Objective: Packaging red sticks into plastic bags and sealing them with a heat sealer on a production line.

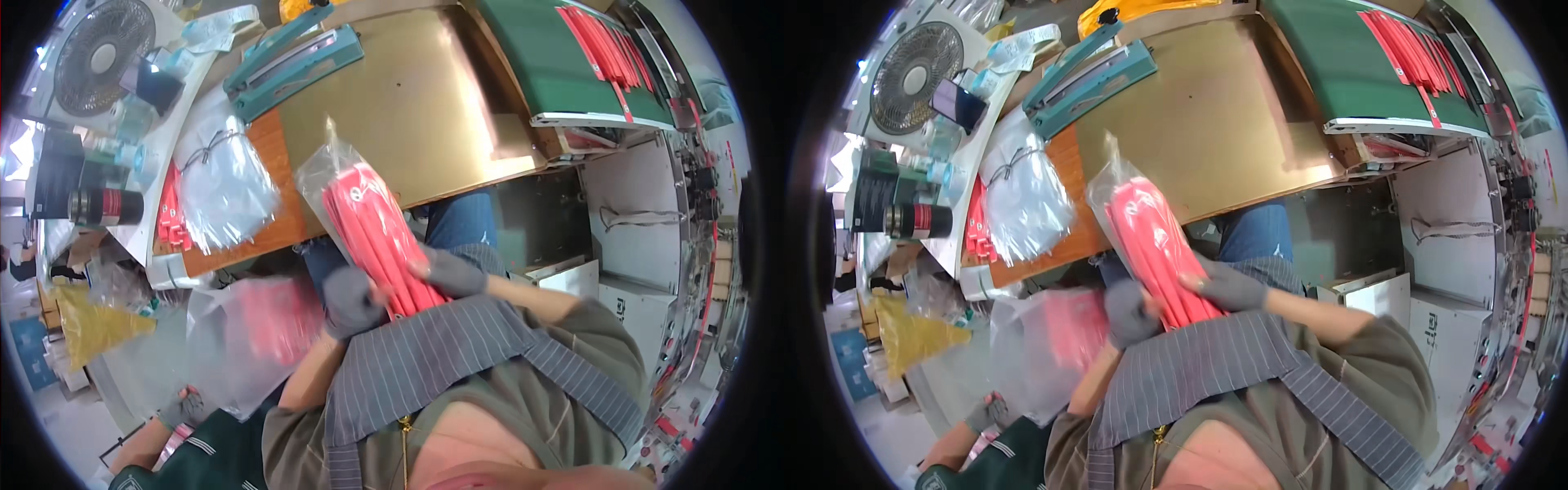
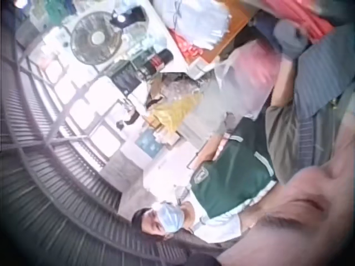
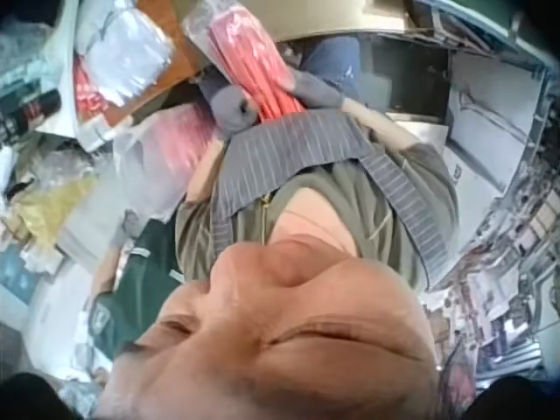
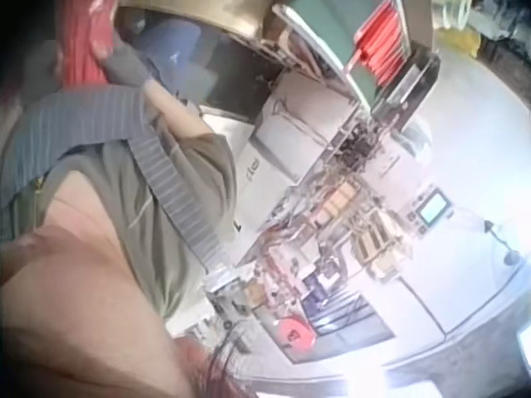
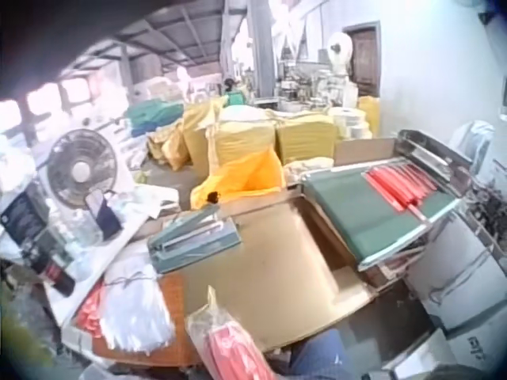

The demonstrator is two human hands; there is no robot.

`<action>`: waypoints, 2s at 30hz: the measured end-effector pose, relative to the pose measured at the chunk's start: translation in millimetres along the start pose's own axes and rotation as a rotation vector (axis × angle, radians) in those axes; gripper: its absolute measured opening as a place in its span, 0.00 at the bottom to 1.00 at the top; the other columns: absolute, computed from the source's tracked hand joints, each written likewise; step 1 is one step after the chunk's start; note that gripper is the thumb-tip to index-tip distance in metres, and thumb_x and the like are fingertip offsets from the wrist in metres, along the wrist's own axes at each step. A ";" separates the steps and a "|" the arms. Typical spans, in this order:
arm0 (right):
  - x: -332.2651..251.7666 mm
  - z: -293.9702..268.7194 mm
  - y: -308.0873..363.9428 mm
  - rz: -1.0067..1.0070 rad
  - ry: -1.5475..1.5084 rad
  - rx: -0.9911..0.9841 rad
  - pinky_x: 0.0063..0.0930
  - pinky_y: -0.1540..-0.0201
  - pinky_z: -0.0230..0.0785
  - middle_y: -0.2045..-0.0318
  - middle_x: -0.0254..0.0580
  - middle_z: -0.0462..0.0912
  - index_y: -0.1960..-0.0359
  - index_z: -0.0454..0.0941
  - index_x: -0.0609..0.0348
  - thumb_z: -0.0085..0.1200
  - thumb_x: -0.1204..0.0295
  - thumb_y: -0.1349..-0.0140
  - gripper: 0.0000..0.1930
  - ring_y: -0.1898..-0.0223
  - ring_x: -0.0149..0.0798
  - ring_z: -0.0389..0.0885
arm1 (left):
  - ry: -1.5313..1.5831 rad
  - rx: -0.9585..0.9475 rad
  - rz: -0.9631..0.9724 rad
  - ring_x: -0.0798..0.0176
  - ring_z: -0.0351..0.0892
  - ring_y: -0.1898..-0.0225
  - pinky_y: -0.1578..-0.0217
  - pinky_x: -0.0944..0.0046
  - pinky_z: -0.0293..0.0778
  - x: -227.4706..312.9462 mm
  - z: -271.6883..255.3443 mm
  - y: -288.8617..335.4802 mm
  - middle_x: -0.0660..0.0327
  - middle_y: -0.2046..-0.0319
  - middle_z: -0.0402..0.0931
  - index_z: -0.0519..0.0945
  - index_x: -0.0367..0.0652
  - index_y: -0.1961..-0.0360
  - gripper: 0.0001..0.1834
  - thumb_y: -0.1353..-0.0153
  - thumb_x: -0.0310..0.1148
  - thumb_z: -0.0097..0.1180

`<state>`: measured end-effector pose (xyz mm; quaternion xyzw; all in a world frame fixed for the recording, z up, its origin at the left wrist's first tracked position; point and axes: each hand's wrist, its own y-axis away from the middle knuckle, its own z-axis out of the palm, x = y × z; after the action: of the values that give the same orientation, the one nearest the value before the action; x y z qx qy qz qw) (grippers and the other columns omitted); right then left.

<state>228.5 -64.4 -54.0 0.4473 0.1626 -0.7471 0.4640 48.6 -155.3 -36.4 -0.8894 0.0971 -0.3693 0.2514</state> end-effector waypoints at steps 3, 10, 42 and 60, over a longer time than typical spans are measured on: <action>-39.5 -16.3 8.7 0.283 0.895 0.117 0.33 0.58 0.71 0.67 0.52 0.82 0.58 0.81 0.58 0.52 0.48 0.42 0.25 0.63 0.44 0.82 | 0.148 -0.130 -0.116 0.59 0.64 0.87 0.82 0.63 0.62 13.6 9.9 -6.3 0.58 0.88 0.61 0.67 0.44 0.86 0.17 0.54 0.32 0.66; -170.8 12.5 -72.0 -1.003 1.393 0.483 0.33 0.76 0.69 0.82 0.44 0.75 0.69 0.74 0.54 0.53 0.72 0.48 0.05 0.81 0.45 0.76 | -0.165 0.194 -0.385 0.65 0.75 0.82 0.78 0.64 0.66 5.6 -62.1 -181.3 0.59 0.86 0.70 0.76 0.41 0.69 0.07 0.46 0.32 0.57; -243.7 -1.3 -171.4 -0.658 1.040 0.108 0.40 0.72 0.67 0.82 0.45 0.76 0.69 0.75 0.56 0.52 0.57 0.39 0.14 0.77 0.51 0.75 | 0.492 -0.104 -0.415 0.66 0.74 0.55 0.55 0.66 0.72 -29.6 -98.7 -230.7 0.59 0.53 0.74 0.69 0.35 0.45 0.34 0.54 0.28 0.68; -216.4 -83.7 -405.3 -0.400 1.792 0.656 0.43 0.64 0.71 0.68 0.44 0.80 0.71 0.78 0.52 0.50 0.60 0.44 0.11 0.66 0.50 0.80 | 0.961 0.355 -1.106 0.63 0.77 0.61 0.57 0.64 0.73 -248.4 -20.5 -214.9 0.59 0.60 0.78 0.78 0.35 0.56 0.21 0.52 0.31 0.66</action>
<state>-31.5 318.6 7.7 0.9210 0.3120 -0.2030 -0.1146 -144.6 109.7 -63.6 -0.4953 -0.3257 -0.7993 0.0990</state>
